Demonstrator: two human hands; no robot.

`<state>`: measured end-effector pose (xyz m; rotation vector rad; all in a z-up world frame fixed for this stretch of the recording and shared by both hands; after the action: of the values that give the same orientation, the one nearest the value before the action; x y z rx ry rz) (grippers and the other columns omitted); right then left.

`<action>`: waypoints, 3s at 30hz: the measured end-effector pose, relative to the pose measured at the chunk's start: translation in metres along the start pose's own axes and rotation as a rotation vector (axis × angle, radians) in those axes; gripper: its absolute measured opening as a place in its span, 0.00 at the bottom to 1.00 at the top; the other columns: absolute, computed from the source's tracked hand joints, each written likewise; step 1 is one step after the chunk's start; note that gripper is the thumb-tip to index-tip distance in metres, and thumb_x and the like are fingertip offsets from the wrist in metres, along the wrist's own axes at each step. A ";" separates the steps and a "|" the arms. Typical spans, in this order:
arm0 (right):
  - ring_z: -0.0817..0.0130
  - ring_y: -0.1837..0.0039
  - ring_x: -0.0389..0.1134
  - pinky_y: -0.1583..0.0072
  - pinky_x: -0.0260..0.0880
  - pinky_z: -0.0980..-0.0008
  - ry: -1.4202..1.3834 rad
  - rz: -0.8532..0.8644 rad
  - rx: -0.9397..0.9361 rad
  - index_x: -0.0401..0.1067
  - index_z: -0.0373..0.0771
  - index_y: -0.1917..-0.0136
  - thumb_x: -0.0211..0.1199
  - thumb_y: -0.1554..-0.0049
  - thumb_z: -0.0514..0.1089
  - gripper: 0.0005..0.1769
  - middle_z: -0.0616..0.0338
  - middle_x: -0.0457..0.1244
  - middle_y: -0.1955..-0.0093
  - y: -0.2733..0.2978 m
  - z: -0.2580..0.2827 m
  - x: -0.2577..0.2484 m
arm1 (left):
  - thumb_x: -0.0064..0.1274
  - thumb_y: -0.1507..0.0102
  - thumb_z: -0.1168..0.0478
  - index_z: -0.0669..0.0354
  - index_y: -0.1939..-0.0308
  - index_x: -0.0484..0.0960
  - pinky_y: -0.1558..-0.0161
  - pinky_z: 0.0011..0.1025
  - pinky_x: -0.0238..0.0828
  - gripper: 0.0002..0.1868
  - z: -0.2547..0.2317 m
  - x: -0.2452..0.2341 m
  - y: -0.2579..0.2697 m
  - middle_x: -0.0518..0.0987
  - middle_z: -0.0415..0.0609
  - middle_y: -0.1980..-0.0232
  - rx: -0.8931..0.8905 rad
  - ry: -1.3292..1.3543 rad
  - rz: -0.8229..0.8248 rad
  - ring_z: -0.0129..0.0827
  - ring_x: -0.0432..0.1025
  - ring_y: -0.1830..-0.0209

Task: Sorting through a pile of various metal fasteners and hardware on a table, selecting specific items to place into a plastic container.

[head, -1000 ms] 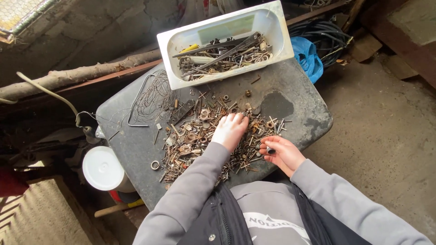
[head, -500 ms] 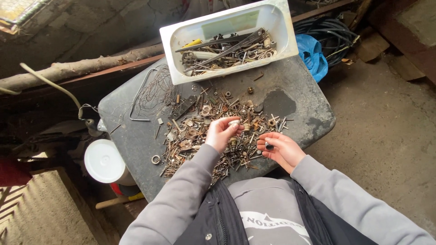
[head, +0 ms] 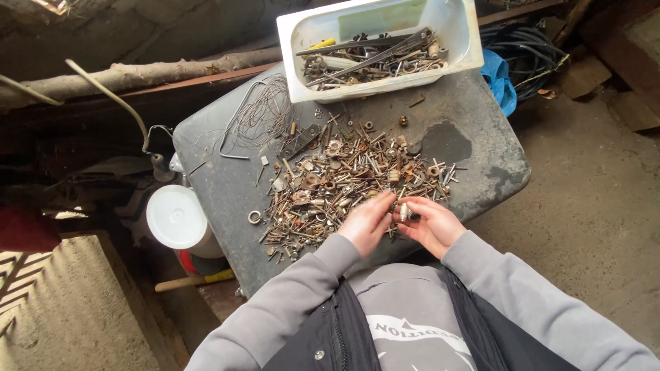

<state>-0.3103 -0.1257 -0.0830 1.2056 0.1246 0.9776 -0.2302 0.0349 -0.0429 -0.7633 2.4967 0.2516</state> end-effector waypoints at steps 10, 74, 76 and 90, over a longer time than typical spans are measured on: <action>0.61 0.46 0.73 0.44 0.76 0.64 0.070 -0.009 -0.022 0.68 0.35 0.37 0.62 0.40 0.37 0.17 0.50 0.69 0.46 0.024 -0.015 0.003 | 0.58 0.35 0.47 0.66 0.21 0.49 0.24 0.57 0.42 0.49 0.036 -0.002 0.045 0.45 0.69 0.18 -0.467 -0.713 0.202 0.68 0.40 0.19; 0.64 0.50 0.73 0.46 0.78 0.64 -0.016 -0.121 -0.170 0.69 0.33 0.43 0.62 0.40 0.33 0.11 0.51 0.67 0.53 0.058 -0.089 0.025 | 0.53 0.35 0.65 0.63 0.43 0.82 0.51 0.31 0.77 0.16 0.055 -0.091 0.070 0.85 0.57 0.50 -0.423 0.741 -0.170 0.41 0.80 0.52; 0.63 0.49 0.73 0.44 0.78 0.63 -0.031 -0.116 -0.163 0.69 0.33 0.42 0.61 0.39 0.33 0.12 0.48 0.67 0.51 0.057 -0.088 0.026 | 0.52 0.34 0.67 0.69 0.39 0.78 0.57 0.26 0.82 0.19 0.051 -0.083 0.073 0.85 0.58 0.51 -0.518 1.060 -0.156 0.37 0.83 0.58; 0.58 0.53 0.76 0.51 0.81 0.64 0.239 -0.089 -0.380 0.69 0.27 0.39 0.70 0.48 0.29 0.24 0.42 0.70 0.50 0.084 -0.038 0.068 | 0.49 0.35 0.61 0.65 0.37 0.76 0.50 0.44 0.82 0.23 0.036 -0.026 0.065 0.82 0.62 0.47 -0.667 1.307 0.071 0.43 0.80 0.48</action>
<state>-0.3374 -0.0495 -0.0020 0.7284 0.1710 1.0115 -0.2333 0.1122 -0.0587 -1.4197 3.7134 0.8608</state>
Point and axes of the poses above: each hand's wrist, its own y-axis away from the middle knuckle, its own x-axis out of the palm, z = x × y, the point moved 4 cm from there along -y, towards the middle knuckle
